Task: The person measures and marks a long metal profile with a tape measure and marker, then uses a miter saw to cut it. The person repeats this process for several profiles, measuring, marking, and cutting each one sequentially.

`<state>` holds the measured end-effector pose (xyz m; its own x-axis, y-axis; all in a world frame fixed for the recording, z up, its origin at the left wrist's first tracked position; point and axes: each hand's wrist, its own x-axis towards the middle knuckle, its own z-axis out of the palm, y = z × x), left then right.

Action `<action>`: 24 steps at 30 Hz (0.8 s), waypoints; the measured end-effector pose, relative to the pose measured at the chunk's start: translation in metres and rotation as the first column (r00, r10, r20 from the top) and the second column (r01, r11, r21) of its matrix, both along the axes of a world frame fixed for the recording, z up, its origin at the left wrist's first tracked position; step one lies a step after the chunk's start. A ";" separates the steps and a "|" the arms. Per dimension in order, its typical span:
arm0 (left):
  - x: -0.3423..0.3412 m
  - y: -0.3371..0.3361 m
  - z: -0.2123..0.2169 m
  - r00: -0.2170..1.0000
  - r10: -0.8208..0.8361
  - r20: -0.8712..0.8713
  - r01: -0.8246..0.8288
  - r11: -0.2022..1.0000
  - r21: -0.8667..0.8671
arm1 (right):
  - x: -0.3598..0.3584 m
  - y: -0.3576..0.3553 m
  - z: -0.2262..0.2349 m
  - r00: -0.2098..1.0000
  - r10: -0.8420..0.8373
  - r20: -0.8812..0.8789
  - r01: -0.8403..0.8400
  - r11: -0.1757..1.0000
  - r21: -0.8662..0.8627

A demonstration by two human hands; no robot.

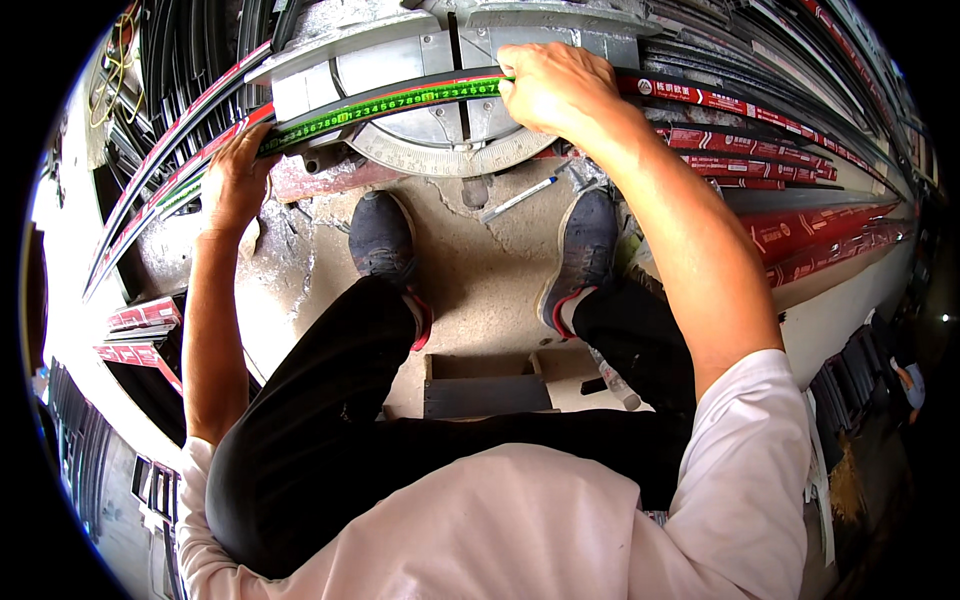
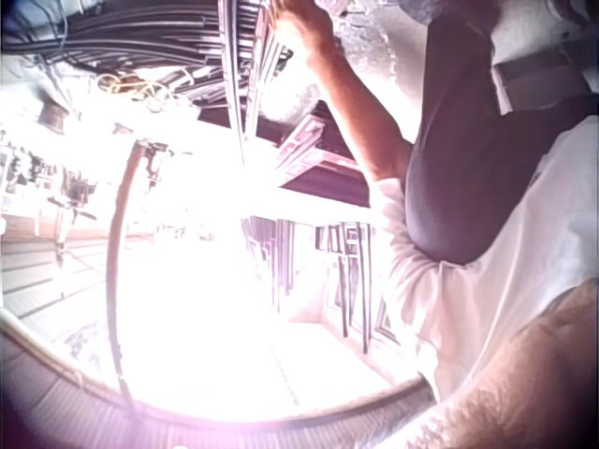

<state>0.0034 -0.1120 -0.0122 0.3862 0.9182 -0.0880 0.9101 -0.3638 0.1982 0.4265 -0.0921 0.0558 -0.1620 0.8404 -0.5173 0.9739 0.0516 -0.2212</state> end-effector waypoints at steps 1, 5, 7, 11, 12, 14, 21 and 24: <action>0.000 0.000 0.000 1.000 -0.002 -0.004 0.002 1.000 0.012 | 0.000 0.000 0.000 1.000 0.000 0.000 0.000 1.000 -0.005; 0.002 0.000 0.000 1.000 -0.002 -0.010 0.002 1.000 0.027 | 0.006 -0.004 -0.012 1.000 0.018 -0.025 -0.015 0.996 0.093; 0.001 0.000 0.000 1.000 0.001 -0.006 -0.001 1.000 -0.008 | 0.006 -0.002 -0.010 1.000 0.017 -0.015 -0.016 0.997 0.071; -0.001 -0.001 0.000 1.000 0.006 -0.024 -0.007 1.000 -0.019 | -0.005 0.004 0.007 1.000 -0.001 0.031 0.002 0.999 -0.046; -0.001 -0.001 0.000 1.000 0.001 -0.019 -0.001 1.000 -0.014 | -0.004 0.004 0.006 1.000 -0.004 0.031 0.006 0.999 -0.051; -0.002 -0.001 -0.001 1.000 -0.008 -0.008 0.008 1.000 -0.002 | -0.001 0.005 0.000 1.000 -0.013 0.015 0.014 0.999 -0.035; -0.001 0.000 -0.001 0.999 -0.023 -0.041 0.023 1.000 0.006 | 0.006 0.010 -0.009 1.000 -0.022 -0.009 0.022 0.998 -0.055; 0.000 -0.002 -0.001 0.999 -0.029 -0.046 0.030 0.999 0.024 | 0.005 0.011 -0.008 1.000 -0.027 -0.015 0.026 0.997 -0.067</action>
<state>0.0031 -0.1139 -0.0131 0.4095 0.9085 -0.0837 0.9067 -0.3950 0.1478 0.4318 -0.0807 0.0475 -0.1491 0.8081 -0.5699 0.9710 0.0108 -0.2387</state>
